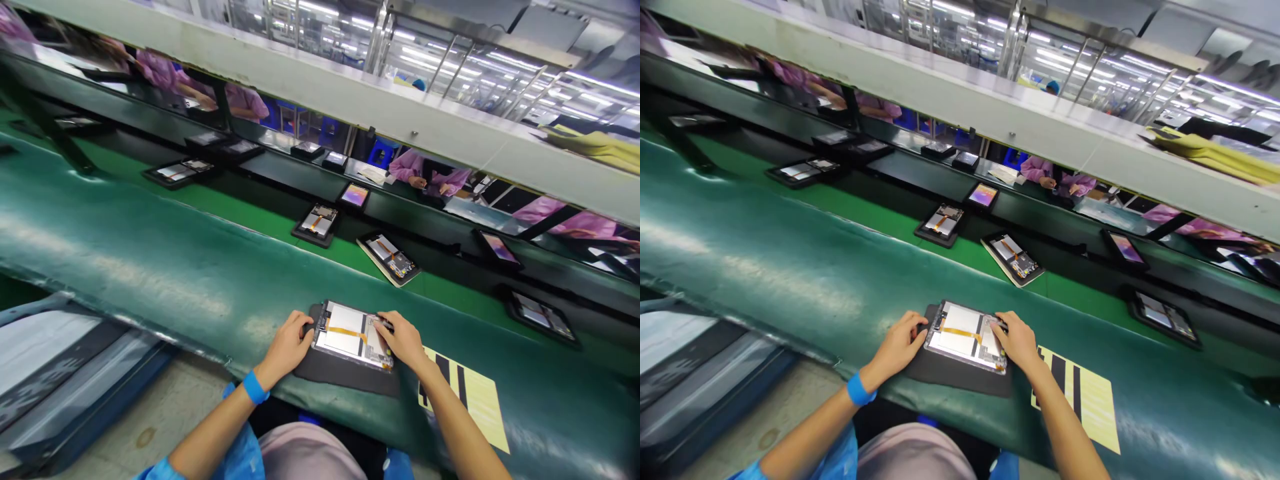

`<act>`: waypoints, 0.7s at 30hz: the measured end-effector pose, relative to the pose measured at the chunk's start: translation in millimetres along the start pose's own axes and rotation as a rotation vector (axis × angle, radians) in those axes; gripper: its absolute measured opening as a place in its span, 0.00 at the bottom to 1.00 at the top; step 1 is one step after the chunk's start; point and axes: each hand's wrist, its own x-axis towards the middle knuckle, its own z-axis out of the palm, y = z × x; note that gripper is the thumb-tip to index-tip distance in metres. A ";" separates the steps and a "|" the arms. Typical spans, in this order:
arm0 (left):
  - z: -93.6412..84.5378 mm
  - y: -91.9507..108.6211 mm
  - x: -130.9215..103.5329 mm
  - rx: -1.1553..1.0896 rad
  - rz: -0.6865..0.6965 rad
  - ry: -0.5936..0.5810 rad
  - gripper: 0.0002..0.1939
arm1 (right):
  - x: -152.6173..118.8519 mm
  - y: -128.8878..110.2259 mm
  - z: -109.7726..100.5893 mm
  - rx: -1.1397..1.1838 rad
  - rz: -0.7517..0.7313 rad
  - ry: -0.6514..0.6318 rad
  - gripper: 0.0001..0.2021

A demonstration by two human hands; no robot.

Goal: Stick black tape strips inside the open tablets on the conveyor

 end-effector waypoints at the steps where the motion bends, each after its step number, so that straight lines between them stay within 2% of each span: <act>1: -0.3 1.5 -0.8 0.011 0.002 -0.012 0.10 | -7.3 -0.8 -0.8 -0.011 0.021 0.033 0.17; 3: -0.1 4.2 -1.6 0.040 0.003 -0.030 0.09 | -18.9 -9.8 -2.5 -0.015 0.041 0.115 0.16; 5: 0.8 6.6 -0.9 0.077 -0.001 -0.035 0.08 | -24.7 -28.1 -3.0 0.020 -0.040 0.133 0.15; 9: 1.4 10.7 3.1 0.145 0.004 -0.032 0.08 | -20.2 -72.7 2.5 0.054 -0.317 -0.007 0.12; 12: 0.6 14.2 6.1 0.185 0.015 -0.036 0.06 | -10.5 -91.3 11.2 0.037 -0.405 -0.073 0.10; 15: 0.9 19.7 9.6 0.226 0.021 -0.046 0.04 | -3.2 -91.7 20.8 0.071 -0.440 -0.048 0.06; 21: 6.3 36.9 24.6 0.346 0.041 -0.098 0.05 | -2.7 -78.3 31.0 0.111 -0.457 0.153 0.05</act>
